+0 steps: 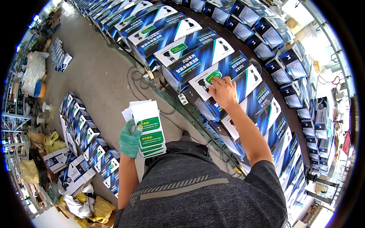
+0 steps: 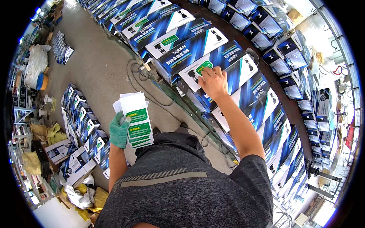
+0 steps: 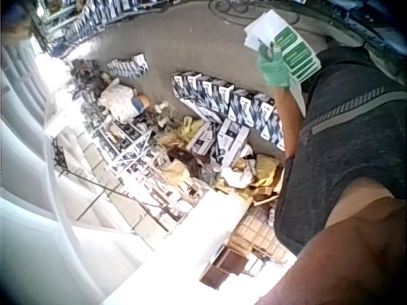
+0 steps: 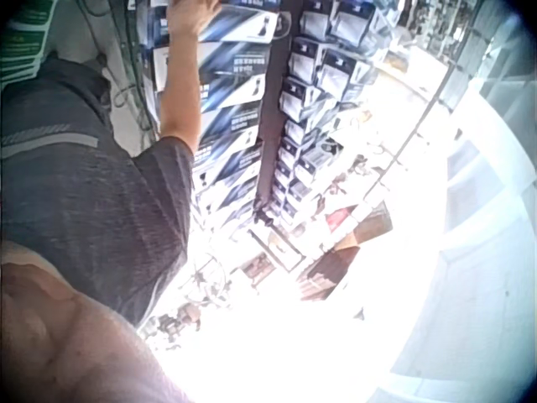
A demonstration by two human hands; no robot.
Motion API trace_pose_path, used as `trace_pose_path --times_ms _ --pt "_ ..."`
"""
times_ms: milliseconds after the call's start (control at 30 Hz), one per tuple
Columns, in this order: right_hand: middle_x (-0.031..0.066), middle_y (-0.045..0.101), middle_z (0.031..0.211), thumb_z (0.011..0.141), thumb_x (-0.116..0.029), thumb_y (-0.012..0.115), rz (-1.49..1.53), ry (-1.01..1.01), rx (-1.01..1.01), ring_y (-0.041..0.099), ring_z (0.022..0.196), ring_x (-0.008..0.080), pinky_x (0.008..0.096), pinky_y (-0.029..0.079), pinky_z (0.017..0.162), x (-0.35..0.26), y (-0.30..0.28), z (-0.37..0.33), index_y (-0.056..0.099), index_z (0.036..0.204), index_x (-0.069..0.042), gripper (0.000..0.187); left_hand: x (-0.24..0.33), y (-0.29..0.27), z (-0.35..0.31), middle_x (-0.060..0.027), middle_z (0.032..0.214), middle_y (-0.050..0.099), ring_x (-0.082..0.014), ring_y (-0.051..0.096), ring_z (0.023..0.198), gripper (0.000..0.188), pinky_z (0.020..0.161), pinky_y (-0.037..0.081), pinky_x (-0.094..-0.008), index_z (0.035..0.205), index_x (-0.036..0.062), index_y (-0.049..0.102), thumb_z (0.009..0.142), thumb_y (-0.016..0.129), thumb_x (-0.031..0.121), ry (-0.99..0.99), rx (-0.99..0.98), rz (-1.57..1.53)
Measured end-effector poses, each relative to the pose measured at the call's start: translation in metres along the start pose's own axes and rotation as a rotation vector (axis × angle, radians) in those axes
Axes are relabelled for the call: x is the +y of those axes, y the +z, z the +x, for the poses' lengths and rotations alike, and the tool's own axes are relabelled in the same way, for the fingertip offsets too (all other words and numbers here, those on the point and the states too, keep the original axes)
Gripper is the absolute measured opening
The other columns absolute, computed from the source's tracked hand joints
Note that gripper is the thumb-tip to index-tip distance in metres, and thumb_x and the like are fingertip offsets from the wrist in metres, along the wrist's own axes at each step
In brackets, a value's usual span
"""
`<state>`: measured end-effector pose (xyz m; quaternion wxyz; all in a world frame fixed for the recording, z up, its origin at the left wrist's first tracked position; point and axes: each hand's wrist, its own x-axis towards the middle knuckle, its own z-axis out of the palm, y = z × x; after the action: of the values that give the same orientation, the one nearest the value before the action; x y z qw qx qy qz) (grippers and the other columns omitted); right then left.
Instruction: The person applies green and white rectangular stickers to the front of stacked product boxes in a warehouse aisle. They hold a stack of labels in their left hand and use their right hand to peel and affix each label to a box, moving sequentially down the line of inventory.
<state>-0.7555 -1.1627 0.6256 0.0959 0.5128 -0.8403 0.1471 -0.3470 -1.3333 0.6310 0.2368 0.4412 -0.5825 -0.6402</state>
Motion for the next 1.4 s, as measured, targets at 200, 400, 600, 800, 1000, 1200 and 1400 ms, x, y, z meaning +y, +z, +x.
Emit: trace_pose_path --times_ms 200,400,600,800,1000,1200,1400 --pt "-0.0032 0.041 0.166 0.11 -0.059 0.032 -0.151 -0.121 -0.367 0.02 0.16 0.0354 0.0703 0.014 0.126 0.023 -0.014 0.01 0.052 0.154 -0.024 0.06 0.004 0.003 0.0 -0.0078 0.11 0.074 -0.0149 0.07 0.093 0.03 0.082 0.059 -0.0278 0.127 -0.0013 0.069 0.1 0.073 0.01 0.012 -0.008 -0.011" --pt "-0.0007 0.038 0.169 0.112 -0.056 0.033 -0.19 0.112 -0.317 0.018 0.161 0.0395 0.0732 0.015 0.124 0.049 0.0 0.039 0.042 0.16 -0.02 0.061 0.032 0.025 -0.004 -0.0075 0.112 0.074 -0.0156 0.07 0.095 0.032 0.084 0.06 -0.0289 0.129 -0.0005 0.068 0.099 0.074 0.009 0.018 -0.054 -0.198" --pt "0.0096 0.072 0.104 0.097 -0.026 0.077 0.969 0.295 -0.156 0.068 0.093 0.0186 0.0325 0.054 0.079 -0.098 -0.064 0.0 0.068 0.115 -0.002 0.031 0.035 0.063 -0.002 -0.0078 0.115 0.075 -0.0173 0.071 0.101 0.028 0.088 0.062 -0.032 0.125 0.0059 0.071 0.098 0.076 0.01 0.094 -0.075 -0.395" --pt "0.0031 0.064 0.088 0.094 -0.02 0.08 1.288 0.382 -0.191 0.061 0.081 0.011 0.0292 0.052 0.072 -0.144 -0.064 -0.047 0.065 0.105 -0.002 0.025 0.045 0.099 -0.007 -0.0074 0.116 0.075 -0.0174 0.072 0.101 0.027 0.088 0.063 -0.0324 0.123 0.0096 0.072 0.097 0.078 0.013 0.096 -0.11 -0.338" --pt "0.0077 0.064 0.087 0.094 -0.009 0.077 1.113 0.175 -0.341 0.059 0.072 0.0177 0.0337 0.05 0.068 -0.113 -0.1 -0.053 0.064 0.109 -0.003 0.021 0.05 0.126 -0.019 -0.0092 0.114 0.075 -0.0181 0.073 0.1 0.043 0.086 0.063 -0.0324 0.125 0.0035 0.069 0.096 0.08 0.033 0.03 -0.093 -0.454" --pt "0.0114 0.068 0.099 0.095 -0.002 0.075 1.18 -0.089 -0.27 0.064 0.078 0.0236 0.0347 0.052 0.072 -0.087 -0.101 -0.069 0.06 0.136 -0.006 0.044 0.054 0.149 -0.024 -0.0118 0.113 0.075 -0.0204 0.075 0.097 0.05 0.081 0.064 -0.0334 0.127 0.0003 0.069 0.098 0.075 0.04 -0.152 -0.062 -0.464" --pt "0.0093 0.067 0.089 0.095 -0.01 0.077 1.277 -0.077 -0.478 0.059 0.074 0.015 0.0309 0.048 0.068 -0.081 -0.128 -0.081 0.053 0.15 -0.011 0.06 0.048 0.149 -0.032 -0.0132 0.108 0.077 -0.019 0.075 0.094 0.045 0.08 0.064 -0.0326 0.123 -0.0017 0.072 0.099 0.076 0.036 -0.069 -0.145 -0.493"
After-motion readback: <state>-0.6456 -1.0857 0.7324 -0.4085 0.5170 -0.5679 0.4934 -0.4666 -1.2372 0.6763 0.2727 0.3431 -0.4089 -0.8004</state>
